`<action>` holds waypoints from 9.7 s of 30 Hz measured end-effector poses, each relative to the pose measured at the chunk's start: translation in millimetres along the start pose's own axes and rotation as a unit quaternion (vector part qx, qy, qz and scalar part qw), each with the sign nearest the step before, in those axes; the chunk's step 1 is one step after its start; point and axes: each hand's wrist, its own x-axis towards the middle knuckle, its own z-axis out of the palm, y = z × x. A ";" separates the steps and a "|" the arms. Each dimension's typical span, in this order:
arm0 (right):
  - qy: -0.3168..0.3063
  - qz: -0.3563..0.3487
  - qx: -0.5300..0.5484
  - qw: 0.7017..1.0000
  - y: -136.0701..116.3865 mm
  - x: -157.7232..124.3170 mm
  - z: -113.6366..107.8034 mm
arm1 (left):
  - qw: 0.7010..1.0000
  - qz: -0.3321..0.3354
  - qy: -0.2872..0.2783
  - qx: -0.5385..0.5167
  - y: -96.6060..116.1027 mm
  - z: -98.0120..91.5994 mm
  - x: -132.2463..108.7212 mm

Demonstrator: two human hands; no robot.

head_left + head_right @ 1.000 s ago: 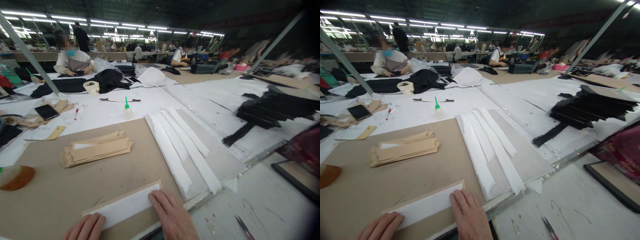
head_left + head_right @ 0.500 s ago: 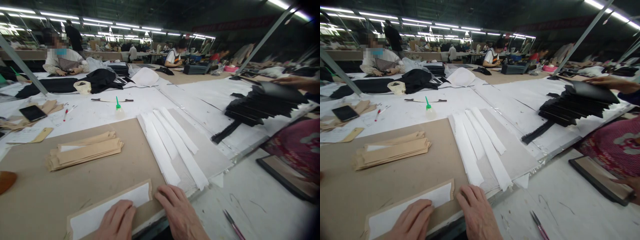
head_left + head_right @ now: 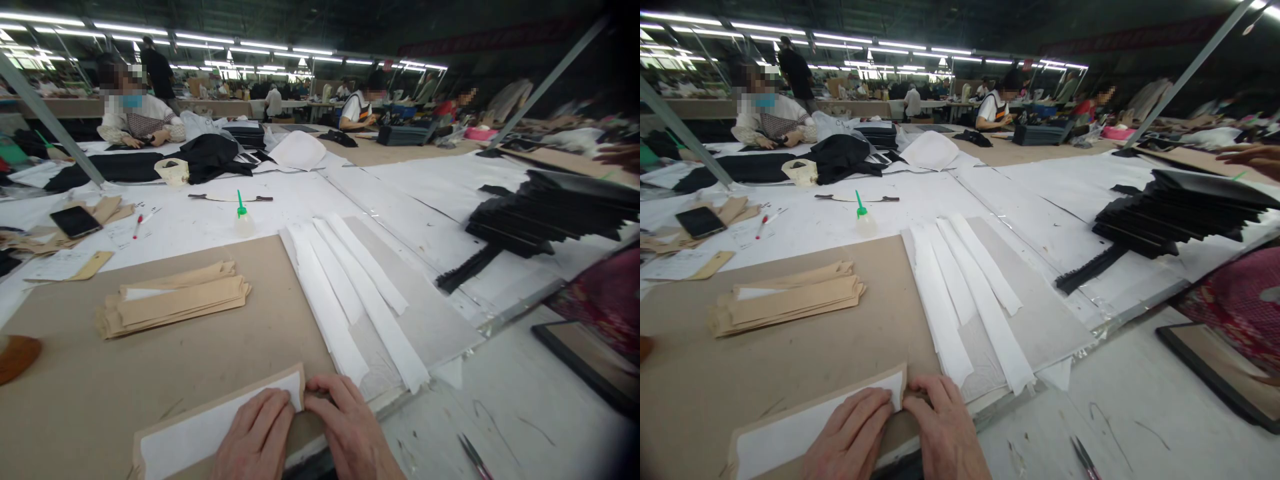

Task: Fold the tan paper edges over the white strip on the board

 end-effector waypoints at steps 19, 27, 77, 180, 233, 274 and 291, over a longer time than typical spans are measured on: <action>-0.024 -0.028 -0.012 0.999 7.8 4.5 -0.3 | 0.999 -0.012 0.040 0.028 3.5 4.0 3.7; -0.083 -0.044 -0.046 0.994 14.4 3.8 -4.5 | 0.999 -0.022 0.043 0.017 4.2 5.3 5.1; -0.045 -0.047 0.049 0.997 11.1 16.1 -14.1 | 0.996 -0.041 0.065 -0.052 13.0 -5.1 6.4; -0.053 0.018 -0.080 0.995 4.7 17.6 1.7 | 0.999 -0.043 0.029 -0.005 -4.6 14.2 16.2; -0.203 -0.129 0.051 0.969 -104.5 58.0 107.1 | 0.846 -0.455 0.089 -0.265 -59.8 -105.1 -110.7; -0.307 -0.219 0.051 0.925 -101.5 85.6 87.2 | 0.983 -0.174 -0.041 0.035 -69.5 -110.6 -148.3; -0.253 -0.135 0.123 0.950 -92.8 67.7 93.9 | 0.964 -0.218 -0.079 0.128 -40.4 -105.0 -135.0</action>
